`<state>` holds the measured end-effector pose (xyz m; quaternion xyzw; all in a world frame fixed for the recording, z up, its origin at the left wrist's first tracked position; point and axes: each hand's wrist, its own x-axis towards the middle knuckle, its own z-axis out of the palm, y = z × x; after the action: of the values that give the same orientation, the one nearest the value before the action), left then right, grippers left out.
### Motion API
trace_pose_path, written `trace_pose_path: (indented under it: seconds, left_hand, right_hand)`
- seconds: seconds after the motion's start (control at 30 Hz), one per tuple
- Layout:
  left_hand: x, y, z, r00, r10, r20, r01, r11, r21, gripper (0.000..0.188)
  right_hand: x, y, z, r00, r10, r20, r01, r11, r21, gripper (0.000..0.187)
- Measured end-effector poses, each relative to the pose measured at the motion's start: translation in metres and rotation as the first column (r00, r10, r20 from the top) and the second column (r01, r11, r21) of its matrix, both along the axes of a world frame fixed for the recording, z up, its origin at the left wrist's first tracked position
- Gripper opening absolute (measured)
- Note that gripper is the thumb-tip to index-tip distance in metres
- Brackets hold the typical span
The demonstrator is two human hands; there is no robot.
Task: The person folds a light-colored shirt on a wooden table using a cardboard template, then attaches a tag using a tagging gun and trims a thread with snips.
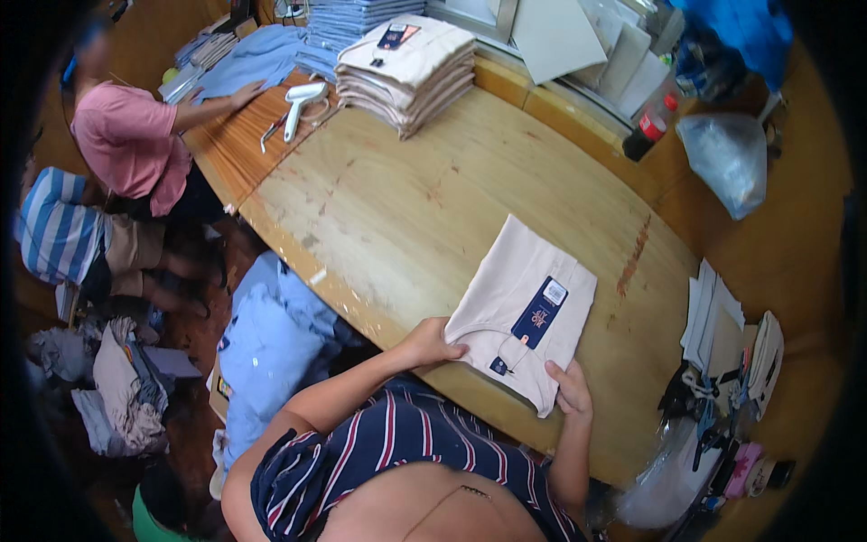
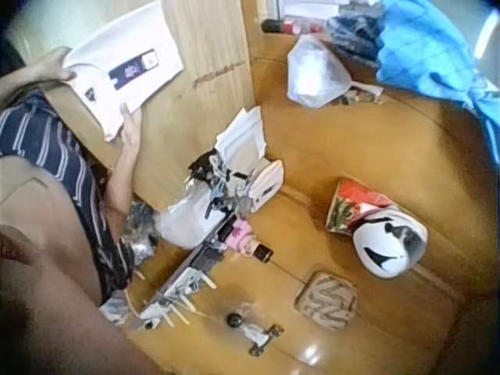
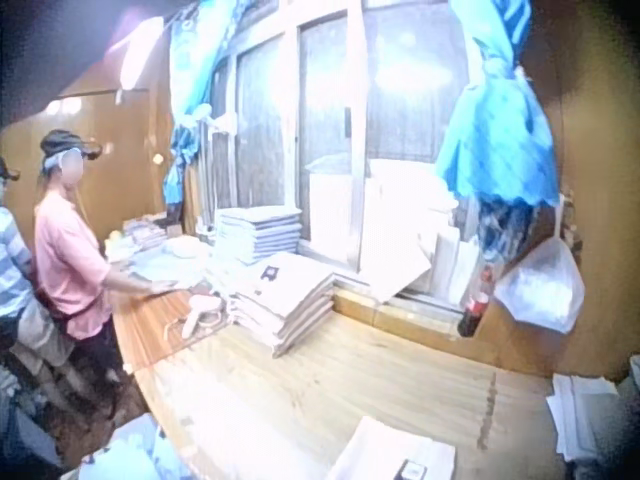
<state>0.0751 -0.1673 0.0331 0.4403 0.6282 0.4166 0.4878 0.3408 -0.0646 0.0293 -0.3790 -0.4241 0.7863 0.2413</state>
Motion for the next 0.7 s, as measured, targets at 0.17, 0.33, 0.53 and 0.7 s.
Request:
trace_pose_path:
  seconds: [0.17, 0.33, 0.53, 0.7]
  left_hand:
    - [-0.122, 0.042, 0.080, 0.986, 0.014, -0.164, 0.002, 0.995, 0.097, 0.047]
    - [-0.298, 0.122, 0.126, 0.566, 0.656, -0.500, -0.051, 0.633, 0.773, 0.060]
    - [-0.439, 0.219, 0.149, 0.757, 0.563, -0.331, -0.326, 0.765, 0.556, 0.046]
    - [-0.508, 0.258, 0.061, 0.799, 0.518, -0.306, -0.391, 0.834, 0.390, 0.040]
  right_hand:
    - [-0.125, 0.054, 0.060, 0.999, 0.048, -0.008, -0.045, 0.980, 0.195, 0.046]
    - [-0.305, 0.146, 0.130, 0.971, 0.119, -0.206, -0.015, 0.896, 0.444, 0.040]
    - [-0.488, 0.262, 0.112, 0.939, 0.087, -0.333, 0.061, 0.910, 0.409, 0.033]
    - [-0.496, 0.255, 0.077, 0.989, 0.146, 0.006, -0.139, 0.927, 0.349, 0.050]
